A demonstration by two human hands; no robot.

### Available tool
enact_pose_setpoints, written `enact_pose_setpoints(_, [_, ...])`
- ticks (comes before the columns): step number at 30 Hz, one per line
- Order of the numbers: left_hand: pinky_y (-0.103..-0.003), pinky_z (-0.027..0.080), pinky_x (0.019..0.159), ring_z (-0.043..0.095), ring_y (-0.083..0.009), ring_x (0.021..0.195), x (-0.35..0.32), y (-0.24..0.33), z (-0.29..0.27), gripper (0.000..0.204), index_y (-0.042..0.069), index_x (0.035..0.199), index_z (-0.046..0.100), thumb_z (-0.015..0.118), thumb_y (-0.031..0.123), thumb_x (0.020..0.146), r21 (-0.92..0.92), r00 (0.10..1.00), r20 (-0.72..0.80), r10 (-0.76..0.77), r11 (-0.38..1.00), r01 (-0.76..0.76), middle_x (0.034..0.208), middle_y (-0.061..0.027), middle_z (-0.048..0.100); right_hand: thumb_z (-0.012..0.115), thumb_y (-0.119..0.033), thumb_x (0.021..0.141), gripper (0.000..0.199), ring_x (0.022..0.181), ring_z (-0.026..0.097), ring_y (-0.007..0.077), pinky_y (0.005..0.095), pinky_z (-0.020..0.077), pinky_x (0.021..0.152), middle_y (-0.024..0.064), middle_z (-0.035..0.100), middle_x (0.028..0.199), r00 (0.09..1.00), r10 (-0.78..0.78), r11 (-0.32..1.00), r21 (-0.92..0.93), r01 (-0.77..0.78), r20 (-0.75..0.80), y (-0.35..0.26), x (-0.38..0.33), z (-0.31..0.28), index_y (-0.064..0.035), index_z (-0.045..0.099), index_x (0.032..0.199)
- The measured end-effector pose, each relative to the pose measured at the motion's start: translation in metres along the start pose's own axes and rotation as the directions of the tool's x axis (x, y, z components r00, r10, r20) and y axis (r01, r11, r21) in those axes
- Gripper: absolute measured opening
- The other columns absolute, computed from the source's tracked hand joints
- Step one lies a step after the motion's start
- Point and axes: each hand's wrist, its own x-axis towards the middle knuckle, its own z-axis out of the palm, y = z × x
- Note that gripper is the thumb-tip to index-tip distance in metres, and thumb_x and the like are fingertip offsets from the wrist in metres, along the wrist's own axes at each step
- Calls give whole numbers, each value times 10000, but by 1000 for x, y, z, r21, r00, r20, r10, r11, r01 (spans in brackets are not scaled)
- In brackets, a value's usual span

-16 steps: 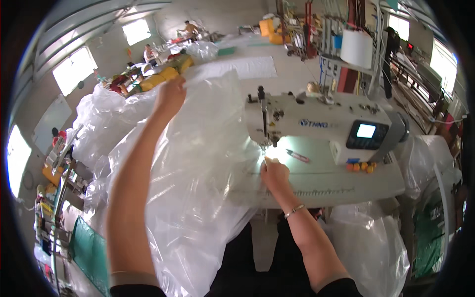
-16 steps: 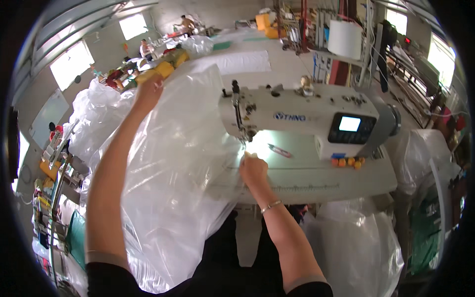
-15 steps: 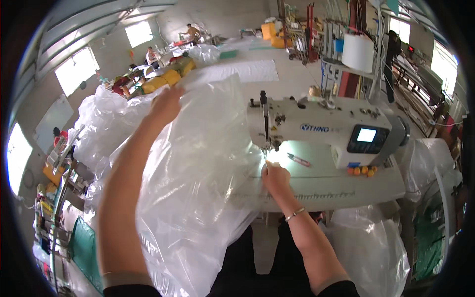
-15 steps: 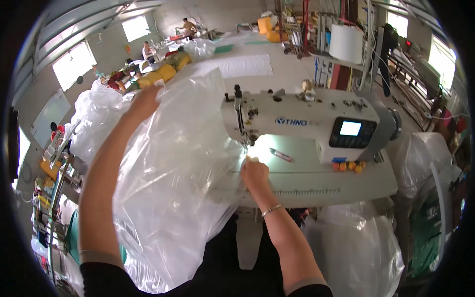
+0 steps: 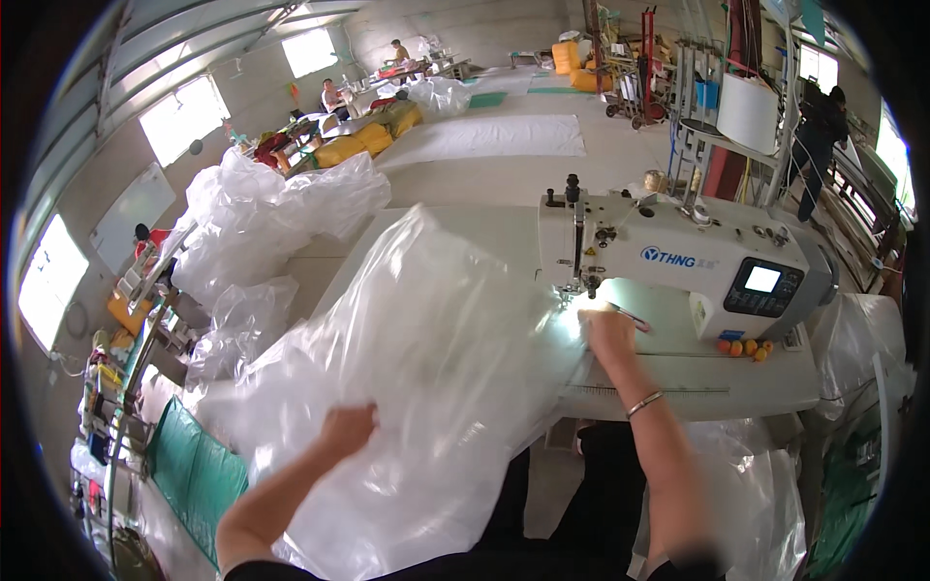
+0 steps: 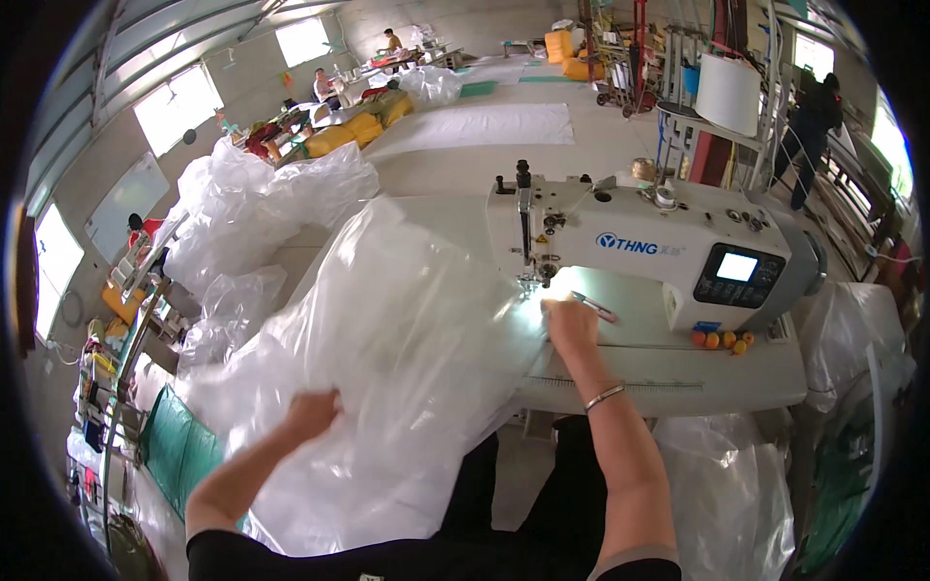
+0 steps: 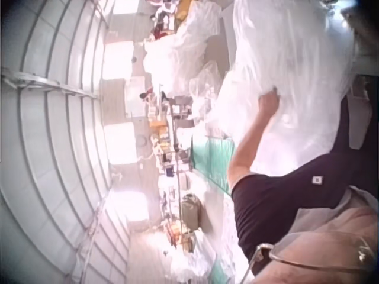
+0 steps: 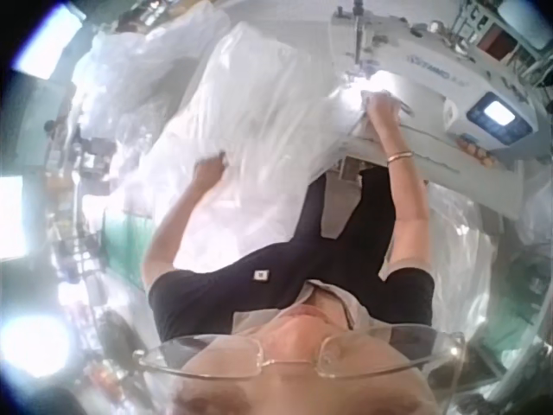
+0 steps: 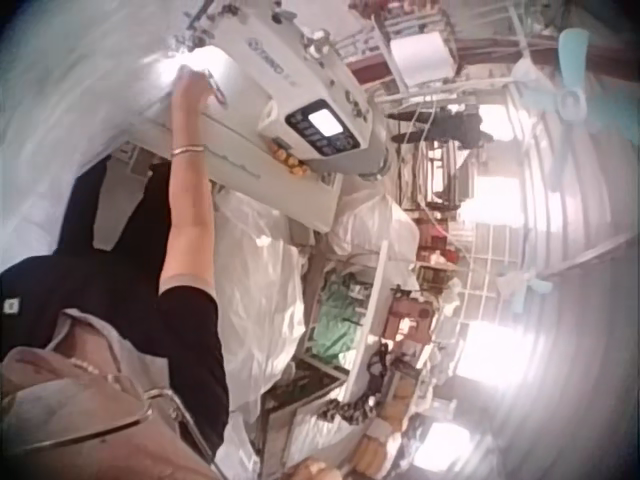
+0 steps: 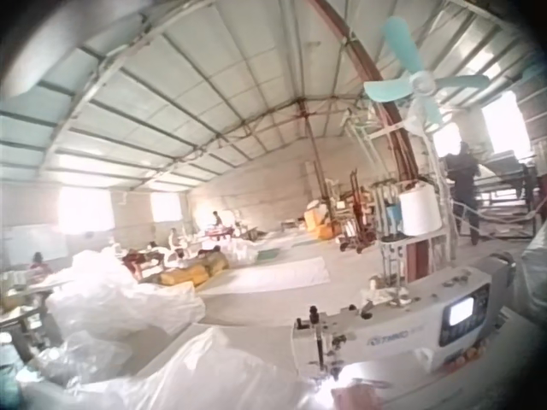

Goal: The person operates an industrial sewing machine to stitch a large white plastic sheet. They guide the material under the needle, aligning the edges and feeding the sheet through the machine to create a seam. The process involves continuous handling of the plastic to maintain alignment and tension.

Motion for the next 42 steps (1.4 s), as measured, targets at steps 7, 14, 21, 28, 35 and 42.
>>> enact_pose_setpoints(7, [-460,474,872,606,-390,1015,-101,66,85,390,240,1286,554,446,389,943,-458,818,564,-115,781,426,1080,-172,655,609,-254,874,257,685,657,317,407,527,653,176,665,753,983,162,986,51,-157,-90,8,16,27,-16,700,837])
enact_pose_setpoints(14, [-376,525,683,665,-295,757,-54,85,-103,122,35,970,634,614,122,886,-669,996,-81,21,740,-70,845,-129,675,672,-199,804,551,642,667,230,335,538,625,157,692,809,899,292,703,564,-434,327,1,-24,-25,61,527,1268])
enact_pose_setpoints(21, [-417,373,1020,542,-258,1144,-69,164,-81,395,133,1196,611,641,340,862,-304,462,455,762,620,-723,1213,-80,588,717,-150,771,636,511,513,108,245,371,427,107,647,794,739,324,198,722,-663,590,-68,-58,-69,30,457,1324])
enact_pose_setpoints(28, [-610,278,1024,443,-184,1287,-56,-25,-83,331,123,1122,640,646,281,832,604,928,336,-158,793,-84,1225,-7,613,717,-164,786,411,530,475,85,224,323,436,15,559,686,742,-18,-235,719,-654,670,-142,-120,-43,-12,569,1138])
enact_pose_setpoints(35, [-425,365,1053,432,-365,1269,-73,133,-10,551,-25,1375,401,593,207,914,-616,939,-242,245,709,-344,1382,-191,469,679,-198,857,187,628,476,57,224,380,576,-41,578,726,722,-267,36,755,-655,639,-149,-180,-22,-41,707,954])
enact_pose_setpoints(42, [-582,196,1097,374,-333,1329,-25,81,37,677,82,1433,365,557,442,893,-164,994,-94,60,984,-75,1410,-132,452,584,-157,908,171,828,590,135,283,439,799,31,644,836,806,-263,-479,653,-587,531,-119,-208,-75,-20,663,840])
